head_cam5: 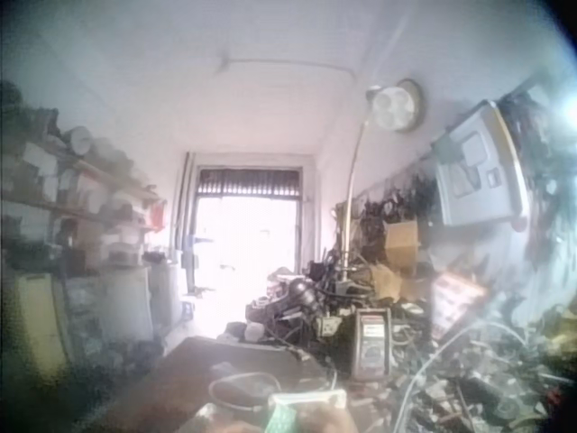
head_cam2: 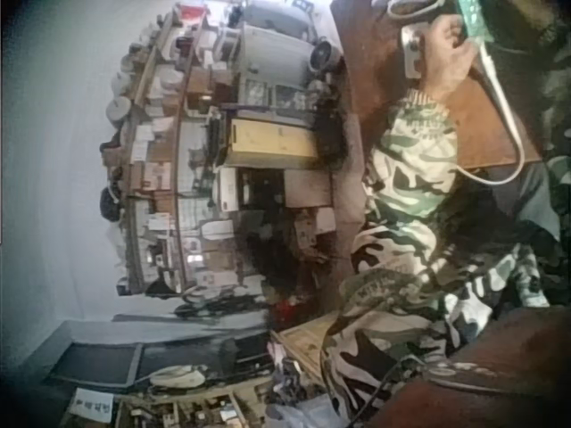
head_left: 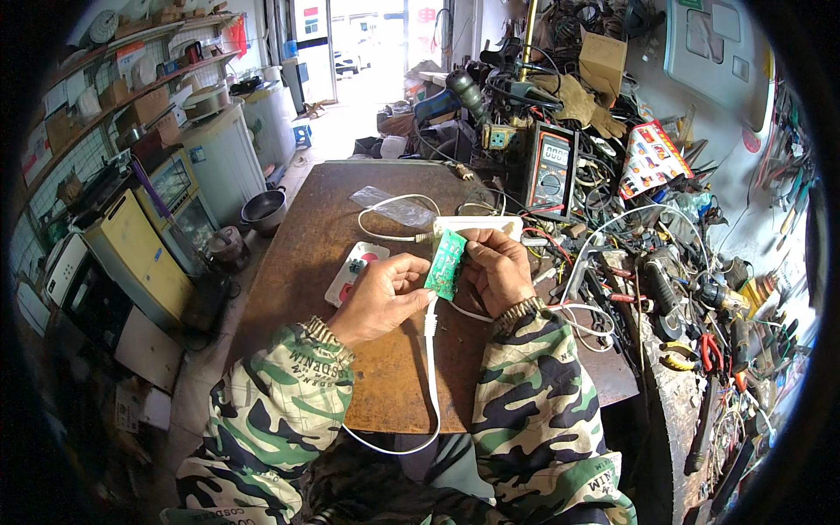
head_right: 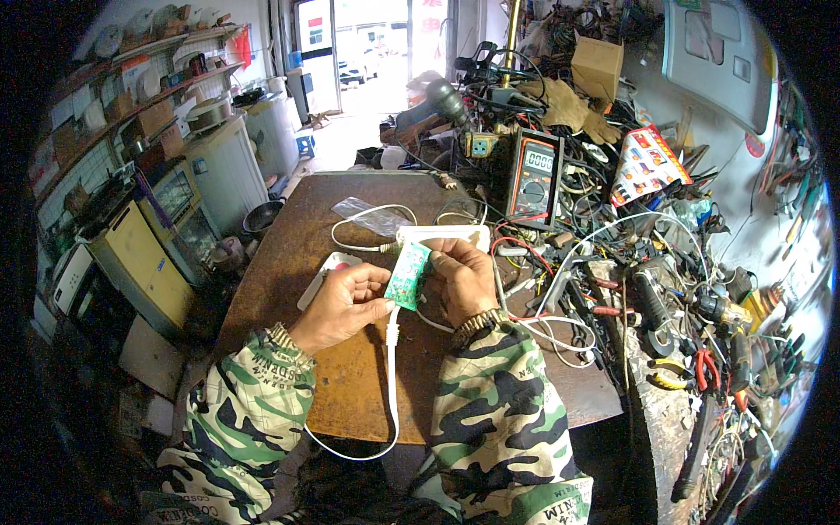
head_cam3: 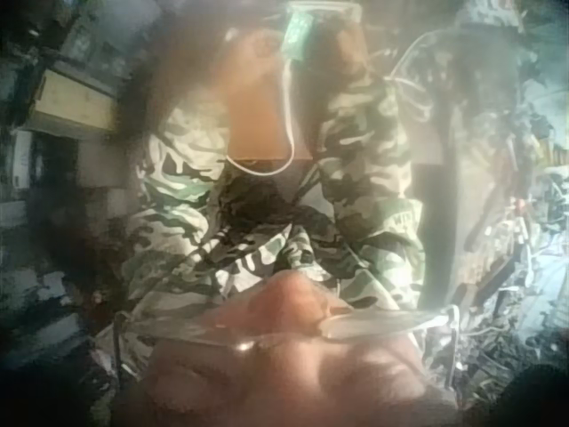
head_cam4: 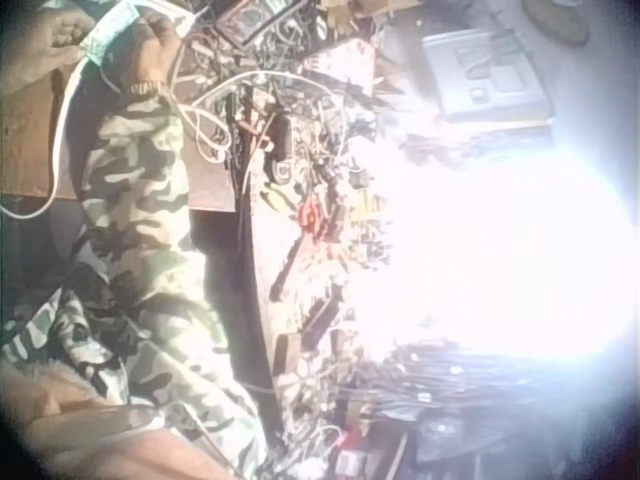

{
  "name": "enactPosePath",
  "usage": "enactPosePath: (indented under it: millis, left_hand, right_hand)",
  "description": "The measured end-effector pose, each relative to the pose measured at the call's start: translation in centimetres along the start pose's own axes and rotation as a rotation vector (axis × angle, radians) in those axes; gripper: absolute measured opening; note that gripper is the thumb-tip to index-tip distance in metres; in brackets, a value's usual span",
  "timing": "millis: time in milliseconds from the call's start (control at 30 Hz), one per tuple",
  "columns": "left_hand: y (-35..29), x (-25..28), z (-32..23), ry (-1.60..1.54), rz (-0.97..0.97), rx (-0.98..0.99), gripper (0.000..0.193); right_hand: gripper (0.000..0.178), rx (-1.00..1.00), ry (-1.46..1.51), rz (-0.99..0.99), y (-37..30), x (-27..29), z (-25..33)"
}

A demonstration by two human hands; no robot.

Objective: The person holds a small green circuit board and a white plastic housing, repeatedly aligning and inserting the board into the housing. The person rotates the assembly to check fit and orientation, then removes and reinserts the board multiple times. A USB cable remains connected to the board throughout.

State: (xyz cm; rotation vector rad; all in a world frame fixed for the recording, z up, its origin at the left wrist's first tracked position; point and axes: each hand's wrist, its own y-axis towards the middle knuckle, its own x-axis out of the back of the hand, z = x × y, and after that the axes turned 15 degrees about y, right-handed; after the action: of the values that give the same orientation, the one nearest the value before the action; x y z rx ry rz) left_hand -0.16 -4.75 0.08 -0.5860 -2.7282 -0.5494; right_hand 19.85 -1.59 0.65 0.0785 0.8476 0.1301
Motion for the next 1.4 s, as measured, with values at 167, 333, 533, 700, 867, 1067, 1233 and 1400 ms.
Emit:
enactPosePath:
  millis: [167,333,533,700,867,1067,1233,1400]
  left_hand:
    - [0.0,0.0,0.0,0.048,-0.017,0.042,0.026]
    - [0.0,0.1,0.0,0.099,-0.022,0.022,0.024]
    - [0.1,0.0,0.1,0.045,-0.022,0.043,0.024]
    - [-0.1,-0.2,0.5,0.167,-0.103,-0.055,0.024]
    - [-0.1,-0.7,-0.2,0.377,-0.214,-0.098,0.027]
    - [-0.1,-1.1,0.1,0.451,-0.257,-0.134,0.029]
    - [-0.2,-0.9,-0.4,0.434,-0.320,-0.128,0.029]
    - [0.0,-0.9,-0.6,0.444,-0.323,-0.155,0.028]
  right_hand:
    - [0.015,0.013,-0.056,0.041,0.4,0.7,-0.4]
    - [0.015,0.033,-0.097,0.056,-0.1,0.3,-0.1]
    - [0.019,0.068,-0.164,0.102,0.4,1.3,-0.4]
    - [0.021,0.093,-0.207,0.108,-0.1,0.1,-0.6]
    - [0.022,0.096,-0.195,0.137,0.0,0.3,-0.7]
    - [0.019,0.026,-0.248,0.119,-0.8,-0.3,0.2]
    - [0.023,0.051,-0.507,0.040,-1.1,-0.8,0.4]
    - [0.029,0.210,-0.721,0.013,-0.8,0.4,-0.4]
